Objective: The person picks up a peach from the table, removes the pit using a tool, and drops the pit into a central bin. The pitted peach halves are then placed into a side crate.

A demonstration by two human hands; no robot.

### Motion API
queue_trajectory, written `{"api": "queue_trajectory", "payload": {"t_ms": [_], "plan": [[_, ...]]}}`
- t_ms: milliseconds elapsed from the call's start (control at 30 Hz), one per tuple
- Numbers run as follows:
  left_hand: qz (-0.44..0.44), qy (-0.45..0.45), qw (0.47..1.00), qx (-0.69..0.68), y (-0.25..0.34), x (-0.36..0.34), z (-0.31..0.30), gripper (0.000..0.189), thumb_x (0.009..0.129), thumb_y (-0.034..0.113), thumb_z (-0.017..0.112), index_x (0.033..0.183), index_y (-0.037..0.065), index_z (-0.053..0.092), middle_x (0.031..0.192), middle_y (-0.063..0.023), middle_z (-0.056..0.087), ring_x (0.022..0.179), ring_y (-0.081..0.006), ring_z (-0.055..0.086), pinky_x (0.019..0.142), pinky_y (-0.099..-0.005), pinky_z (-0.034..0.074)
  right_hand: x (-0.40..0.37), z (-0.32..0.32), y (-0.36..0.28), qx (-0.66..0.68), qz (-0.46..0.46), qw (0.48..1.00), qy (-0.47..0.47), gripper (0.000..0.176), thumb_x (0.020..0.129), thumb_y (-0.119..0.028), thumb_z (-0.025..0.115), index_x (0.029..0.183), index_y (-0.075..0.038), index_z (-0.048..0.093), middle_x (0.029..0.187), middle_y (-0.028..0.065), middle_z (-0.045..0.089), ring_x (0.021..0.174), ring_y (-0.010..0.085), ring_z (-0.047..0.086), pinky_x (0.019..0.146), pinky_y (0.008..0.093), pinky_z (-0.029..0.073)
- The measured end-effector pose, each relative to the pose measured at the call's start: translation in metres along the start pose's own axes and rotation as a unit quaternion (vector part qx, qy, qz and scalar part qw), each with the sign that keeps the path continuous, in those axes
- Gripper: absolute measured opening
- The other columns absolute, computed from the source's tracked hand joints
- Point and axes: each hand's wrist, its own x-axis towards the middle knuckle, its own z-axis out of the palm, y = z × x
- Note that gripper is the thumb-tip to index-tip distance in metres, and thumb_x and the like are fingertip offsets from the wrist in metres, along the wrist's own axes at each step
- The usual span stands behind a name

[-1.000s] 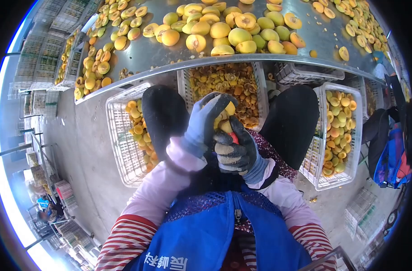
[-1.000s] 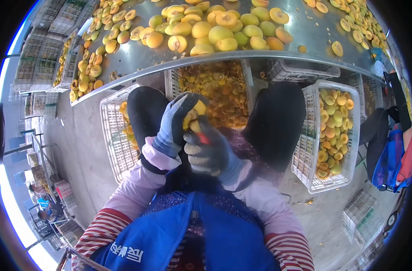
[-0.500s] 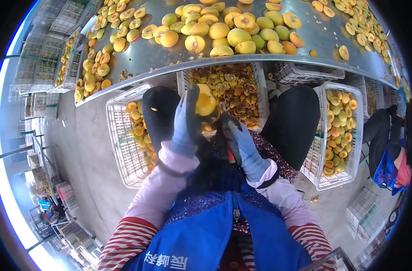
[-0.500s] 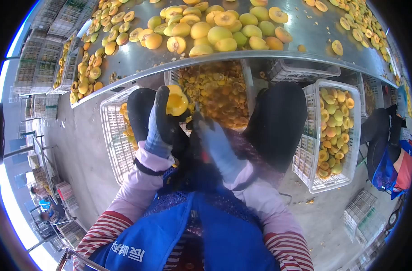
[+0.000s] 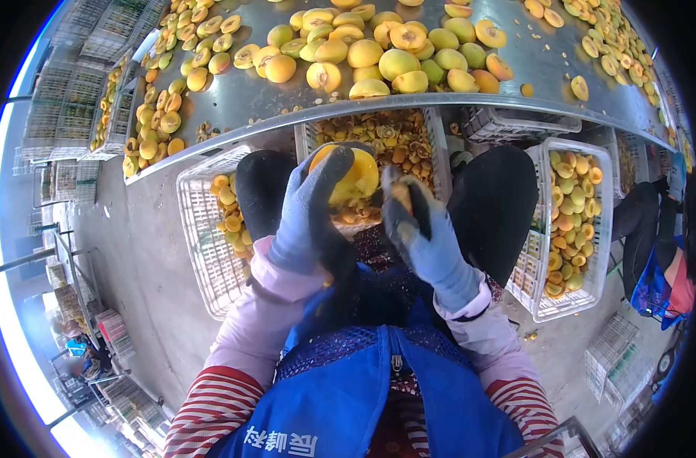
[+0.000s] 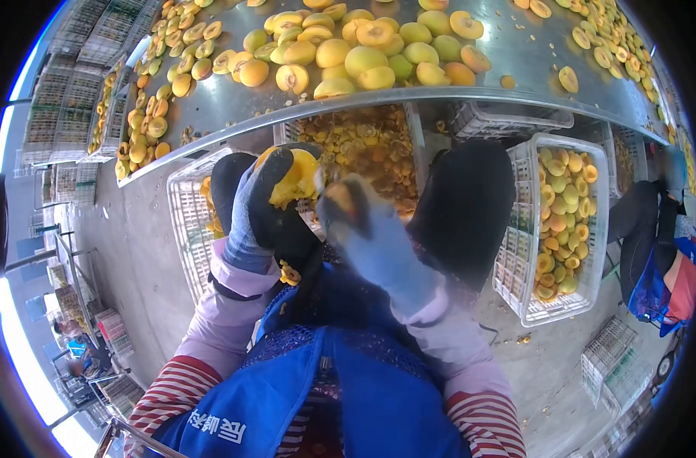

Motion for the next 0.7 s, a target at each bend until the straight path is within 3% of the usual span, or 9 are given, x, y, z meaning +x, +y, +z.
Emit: {"api": "queue_trajectory", "payload": {"t_ms": [33,133,200,267,367,467,567,700], "plan": [[0.038,-0.008,0.998,0.045,-0.004,0.002,0.000,0.038,0.090,0.029,0.053,0.109,-0.004,0.059,0.097,-0.0095,0.064,0.085,-0.0172,0.060,0.079,-0.0253,0.045,-0.001,-0.002,-0.005,-0.154,-0.065,0.986,0.002,0.026,0.089,-0.019,0.062,0.105,-0.001,0.053,0.084,0.0172,0.061,0.075,0.0302,0.064,0.065,0.0341,0.049],[0.146,0.030,0.978,0.143,-0.014,0.002,0.010,0.036,0.092,0.029,0.051,0.105,-0.003,0.059,0.093,-0.0094,0.064,0.081,-0.0168,0.060,0.074,-0.0261,0.046,-0.009,0.007,-0.004,-0.262,-0.087,0.961,0.033,0.028,0.090,-0.026,0.058,0.102,-0.001,0.052,0.083,0.0245,0.057,0.080,0.0418,0.059,0.067,0.0416,0.048],[0.220,0.058,0.951,0.210,-0.018,0.000,0.015,0.035,0.093,0.030,0.050,0.103,-0.003,0.059,0.091,-0.0094,0.063,0.078,-0.0165,0.060,0.072,-0.0266,0.047,-0.008,0.010,0.002,-0.183,-0.008,0.983,-0.001,0.028,0.090,-0.025,0.058,0.104,-0.002,0.053,0.081,0.0229,0.059,0.080,0.0399,0.061,0.067,0.0409,0.048],[0.083,0.073,0.993,0.042,-0.022,0.002,0.012,0.033,0.093,0.029,0.050,0.103,-0.001,0.060,0.086,-0.0083,0.063,0.074,-0.0145,0.059,0.066,-0.0262,0.047,-0.009,0.018,0.011,-0.085,0.036,0.996,-0.017,0.028,0.090,-0.024,0.058,0.107,-0.001,0.053,0.087,0.0236,0.059,0.085,0.0389,0.061,0.069,0.0399,0.048],[0.046,0.100,0.993,-0.049,-0.020,-0.002,0.026,0.030,0.093,0.027,0.055,0.102,-0.001,0.061,0.087,-0.0055,0.062,0.078,-0.0114,0.058,0.073,-0.0239,0.046,-0.017,0.027,0.037,-0.061,0.003,0.998,-0.010,0.029,0.092,-0.018,0.055,0.114,0.000,0.051,0.098,0.0177,0.060,0.090,0.0272,0.061,0.075,0.0336,0.048],[0.038,0.069,0.996,-0.051,-0.023,-0.001,0.025,0.030,0.093,0.027,0.055,0.104,-0.001,0.061,0.089,-0.0054,0.062,0.080,-0.0110,0.058,0.073,-0.0238,0.046,-0.017,0.024,0.031,0.215,0.099,0.970,-0.064,0.029,0.094,-0.012,0.051,0.120,0.000,0.050,0.105,0.0084,0.058,0.094,0.0146,0.055,0.080,0.0283,0.046],[0.015,0.019,0.998,-0.059,-0.029,0.003,0.024,0.027,0.094,0.023,0.056,0.105,-0.001,0.060,0.095,-0.0067,0.064,0.087,-0.0119,0.060,0.079,-0.0249,0.047,-0.023,0.019,0.038,0.280,0.219,0.928,-0.115,0.027,0.095,-0.009,0.049,0.120,0.000,0.050,0.102,0.0022,0.056,0.089,0.0077,0.051,0.078,0.0243,0.045],[-0.029,-0.015,0.997,-0.074,-0.031,0.009,0.017,0.027,0.093,0.024,0.057,0.106,0.000,0.061,0.096,-0.0062,0.064,0.087,-0.0134,0.060,0.081,-0.0256,0.048,-0.022,0.019,0.048,0.355,0.262,0.892,-0.099,0.031,0.096,-0.014,0.050,0.124,-0.002,0.048,0.105,0.0047,0.056,0.089,0.0094,0.054,0.075,0.0238,0.046]]}}
